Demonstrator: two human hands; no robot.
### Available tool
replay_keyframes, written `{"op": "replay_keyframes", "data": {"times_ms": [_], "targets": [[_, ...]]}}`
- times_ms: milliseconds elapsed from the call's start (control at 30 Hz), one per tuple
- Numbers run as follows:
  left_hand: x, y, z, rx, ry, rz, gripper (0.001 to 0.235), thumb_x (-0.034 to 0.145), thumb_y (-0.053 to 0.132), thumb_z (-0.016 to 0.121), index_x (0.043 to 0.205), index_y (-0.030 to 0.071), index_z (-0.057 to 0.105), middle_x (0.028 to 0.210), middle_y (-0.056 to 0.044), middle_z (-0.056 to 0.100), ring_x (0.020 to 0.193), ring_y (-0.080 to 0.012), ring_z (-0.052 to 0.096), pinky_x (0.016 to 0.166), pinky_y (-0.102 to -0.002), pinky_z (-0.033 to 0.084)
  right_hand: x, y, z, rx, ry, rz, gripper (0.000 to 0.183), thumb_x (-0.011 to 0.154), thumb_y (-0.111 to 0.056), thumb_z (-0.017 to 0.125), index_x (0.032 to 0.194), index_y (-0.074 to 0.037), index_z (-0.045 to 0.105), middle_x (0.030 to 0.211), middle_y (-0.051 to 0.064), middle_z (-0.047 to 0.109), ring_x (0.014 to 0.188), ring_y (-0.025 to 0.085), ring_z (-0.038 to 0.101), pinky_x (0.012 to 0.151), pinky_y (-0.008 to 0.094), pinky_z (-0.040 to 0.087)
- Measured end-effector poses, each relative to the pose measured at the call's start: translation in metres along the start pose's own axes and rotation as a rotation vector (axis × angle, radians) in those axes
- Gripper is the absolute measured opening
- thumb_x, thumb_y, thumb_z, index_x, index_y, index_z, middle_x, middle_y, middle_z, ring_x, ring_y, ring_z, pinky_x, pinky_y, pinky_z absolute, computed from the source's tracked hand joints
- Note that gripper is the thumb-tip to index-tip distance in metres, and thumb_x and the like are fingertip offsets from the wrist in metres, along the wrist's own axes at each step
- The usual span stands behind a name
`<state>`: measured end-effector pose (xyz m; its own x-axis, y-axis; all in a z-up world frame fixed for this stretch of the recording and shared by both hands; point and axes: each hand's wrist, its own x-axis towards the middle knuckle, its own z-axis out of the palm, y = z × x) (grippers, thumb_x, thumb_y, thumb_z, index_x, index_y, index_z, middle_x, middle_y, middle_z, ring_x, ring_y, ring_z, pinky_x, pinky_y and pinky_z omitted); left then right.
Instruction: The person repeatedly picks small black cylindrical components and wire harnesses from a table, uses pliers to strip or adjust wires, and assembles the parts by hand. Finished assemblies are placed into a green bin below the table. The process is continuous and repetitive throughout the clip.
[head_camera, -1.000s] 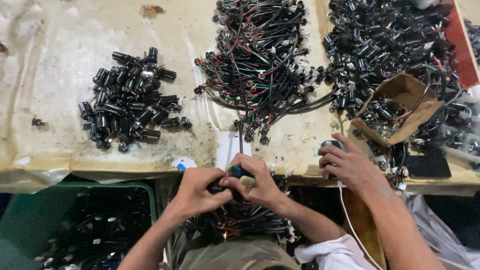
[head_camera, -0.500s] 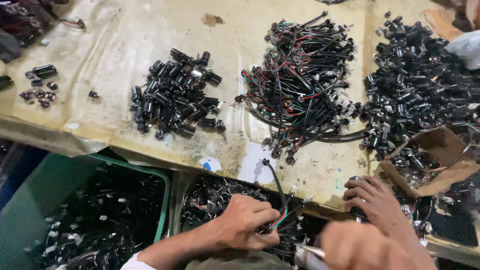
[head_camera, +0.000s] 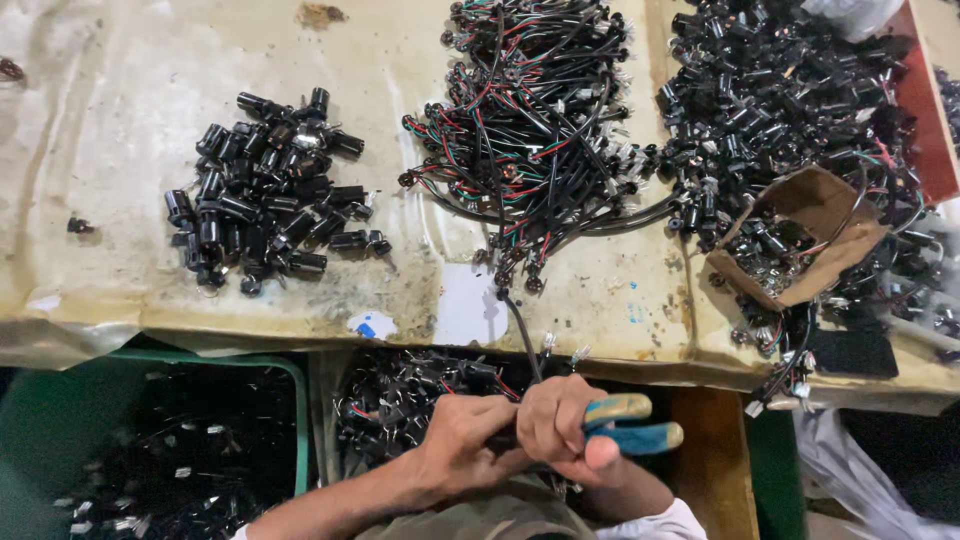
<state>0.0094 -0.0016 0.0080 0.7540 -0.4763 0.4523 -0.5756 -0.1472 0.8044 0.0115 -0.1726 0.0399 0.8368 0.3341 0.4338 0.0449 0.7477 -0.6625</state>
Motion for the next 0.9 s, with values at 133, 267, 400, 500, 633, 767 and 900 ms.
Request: {"op": "replay_keyframes", "data": {"times_ms": [133, 267, 400, 500, 633, 767, 900], "targets": [[0.02, 0.009, -0.033, 0.198, -0.252, -0.023, 0.031, 0.071, 0.029, 0.08, 0.091, 0.007, 0.07, 0.084, -0.009, 0.065, 0.082, -0.0317, 0.063, 0.07, -0.044, 0.046, 0.012, -0.012, -0.022, 0.052, 0.071, 0.172, 0.052, 0.097, -0.057, 0.066, 0.082, -0.011, 0.047, 0.062, -0.002, 0.044, 0.052, 0.012, 0.039, 0.049, 0.028, 0.033], [0.019, 0.015, -0.093, -0.128, -0.516, 0.102, 0.023, 0.084, 0.021, 0.068, 0.105, 0.011, 0.073, 0.097, -0.003, 0.066, 0.098, -0.0238, 0.06, 0.098, -0.042, 0.041, 0.04, -0.041, -0.08, -0.481, 0.062, 0.069, 0.048, 0.1, -0.051, 0.068, 0.088, -0.007, 0.052, 0.07, 0.0, 0.051, 0.059, 0.008, 0.046, 0.051, 0.023, 0.035], [0.005, 0.016, -0.091, 0.141, -0.685, 0.127, 0.02, 0.082, 0.019, 0.068, 0.1, 0.011, 0.071, 0.107, -0.007, 0.064, 0.108, -0.0277, 0.055, 0.095, -0.042, 0.041, 0.095, -0.039, -0.14, -1.075, 0.307, 0.145, 0.026, 0.099, -0.024, 0.075, 0.09, -0.004, 0.06, 0.075, 0.005, 0.065, 0.056, 0.007, 0.053, 0.048, 0.024, 0.04], [-0.006, 0.013, -0.078, 0.306, -0.823, 0.072, 0.024, 0.081, 0.024, 0.073, 0.096, 0.006, 0.07, 0.108, -0.01, 0.061, 0.11, -0.031, 0.051, 0.091, -0.044, 0.041, 0.146, -0.015, -0.19, -1.323, 0.31, 0.114, 0.025, 0.097, -0.02, 0.079, 0.096, -0.004, 0.061, 0.092, 0.004, 0.076, 0.063, 0.013, 0.066, 0.054, 0.028, 0.052], [-0.016, 0.012, -0.074, 0.286, -0.788, 0.043, 0.029, 0.082, 0.028, 0.075, 0.097, 0.004, 0.068, 0.108, -0.011, 0.06, 0.111, -0.0313, 0.051, 0.093, -0.045, 0.041, 0.185, 0.02, -0.258, -2.07, 0.195, -0.032, 0.029, 0.083, -0.011, 0.083, 0.104, -0.007, 0.063, 0.098, 0.01, 0.077, 0.083, 0.034, 0.073, 0.066, 0.043, 0.054], [-0.021, 0.009, -0.08, 0.167, -0.649, 0.023, 0.034, 0.086, 0.03, 0.074, 0.107, 0.005, 0.068, 0.113, -0.011, 0.061, 0.116, -0.0316, 0.052, 0.104, -0.047, 0.038, 0.188, 0.028, -0.286, -2.2, 0.211, -0.043, 0.043, 0.069, -0.01, 0.086, 0.106, -0.01, 0.065, 0.095, 0.013, 0.074, 0.082, 0.038, 0.071, 0.066, 0.045, 0.055], [-0.027, 0.004, -0.082, 0.111, -0.601, 0.018, 0.044, 0.088, 0.032, 0.073, 0.121, 0.004, 0.066, 0.122, -0.012, 0.061, 0.123, -0.0322, 0.051, 0.108, -0.049, 0.035, 0.184, 0.008, -0.263, -1.574, 0.389, 0.02, 0.035, 0.091, -0.021, 0.09, 0.107, -0.007, 0.063, 0.091, 0.009, 0.07, 0.074, 0.022, 0.068, 0.065, 0.034, 0.053]]}}
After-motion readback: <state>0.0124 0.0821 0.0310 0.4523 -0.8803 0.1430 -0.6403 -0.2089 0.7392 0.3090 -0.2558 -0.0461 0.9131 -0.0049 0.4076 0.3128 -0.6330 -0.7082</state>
